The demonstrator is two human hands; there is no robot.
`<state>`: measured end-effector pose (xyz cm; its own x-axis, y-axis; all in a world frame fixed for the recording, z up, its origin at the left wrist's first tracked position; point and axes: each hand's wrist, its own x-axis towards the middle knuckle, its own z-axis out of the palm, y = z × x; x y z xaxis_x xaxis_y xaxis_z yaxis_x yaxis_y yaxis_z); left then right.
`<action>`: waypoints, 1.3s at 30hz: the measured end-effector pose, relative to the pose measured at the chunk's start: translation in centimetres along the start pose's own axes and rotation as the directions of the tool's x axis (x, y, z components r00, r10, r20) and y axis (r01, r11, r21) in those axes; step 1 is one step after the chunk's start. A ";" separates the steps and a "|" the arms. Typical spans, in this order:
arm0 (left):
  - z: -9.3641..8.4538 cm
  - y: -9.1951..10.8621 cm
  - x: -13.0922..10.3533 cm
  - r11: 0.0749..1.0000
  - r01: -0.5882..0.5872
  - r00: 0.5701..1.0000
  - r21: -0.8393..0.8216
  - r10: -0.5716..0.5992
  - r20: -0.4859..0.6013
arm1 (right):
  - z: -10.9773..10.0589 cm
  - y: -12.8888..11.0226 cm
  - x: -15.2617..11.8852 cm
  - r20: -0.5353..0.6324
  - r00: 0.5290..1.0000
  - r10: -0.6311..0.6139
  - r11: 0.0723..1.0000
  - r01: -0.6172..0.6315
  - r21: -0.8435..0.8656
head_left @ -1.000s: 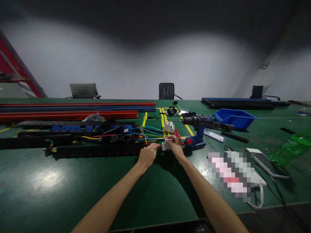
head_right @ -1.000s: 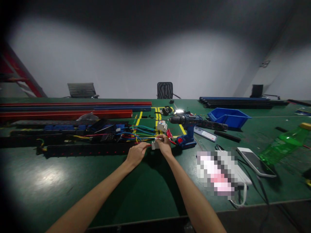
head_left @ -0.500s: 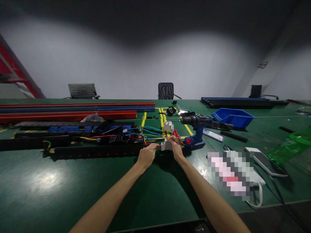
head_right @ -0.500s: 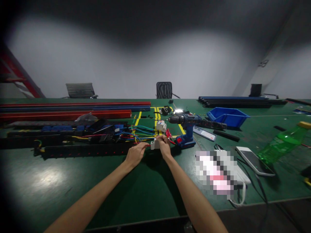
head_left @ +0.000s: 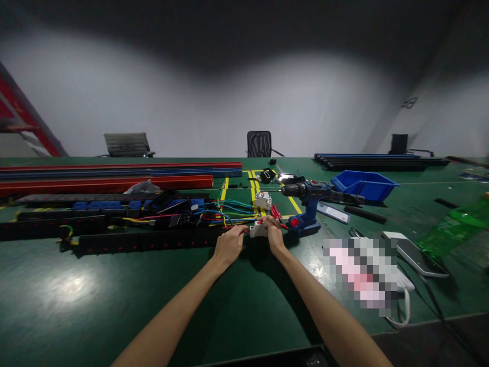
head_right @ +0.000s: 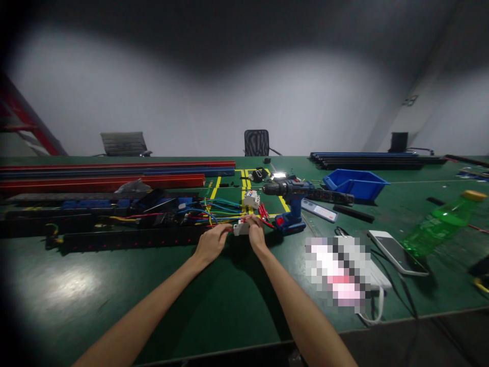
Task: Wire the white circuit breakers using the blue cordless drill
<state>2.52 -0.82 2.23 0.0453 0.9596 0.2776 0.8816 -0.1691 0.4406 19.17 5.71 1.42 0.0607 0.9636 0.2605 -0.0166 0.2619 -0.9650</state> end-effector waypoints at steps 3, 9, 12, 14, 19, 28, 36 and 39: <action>-0.1 0.2 0.0 1.000 -0.008 1.000 -0.001 0.008 0.020 | 0.1 0.0 0.2 0.018 1.000 0.013 1.000 -0.013 0.011; -0.1 0.1 0.3 1.000 -0.008 0.998 -0.006 0.009 0.064 | 0.7 0.4 0.3 -0.028 0.999 0.025 0.999 -0.025 0.020; 0.0 0.0 0.5 1.000 -0.007 0.997 -0.005 0.008 0.083 | 1.0 0.7 0.0 -0.072 0.997 0.040 0.999 -0.039 0.014; 0.0 -0.1 0.5 1.000 -0.006 0.996 0.000 0.006 0.091 | 1.2 0.8 -0.3 -0.101 0.994 0.047 0.999 -0.045 0.015; 0.0 -0.3 0.4 1.000 -0.012 0.995 0.022 0.010 0.100 | 1.5 0.8 -0.6 -0.133 0.989 0.064 0.998 -0.060 0.036; 0.2 -0.5 0.5 1.000 -0.002 0.997 0.026 0.000 0.081 | 1.5 0.2 -0.3 -0.156 0.984 0.088 0.994 -0.076 0.083; -0.1 -0.2 0.1 0.999 -0.027 0.997 -0.021 0.029 0.070 | 0.9 0.8 0.6 -0.197 0.978 0.067 0.997 -0.058 0.055; -0.3 0.0 0.0 0.999 -0.039 0.997 -0.036 0.042 0.070 | 0.6 1.3 0.9 -0.200 0.978 0.058 0.998 -0.053 0.030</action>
<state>2.35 -0.83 2.49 0.1151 0.9651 0.2351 0.8619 -0.2147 0.4594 18.63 6.96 0.46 0.2582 0.9467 0.1926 -0.0495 0.2120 -0.9760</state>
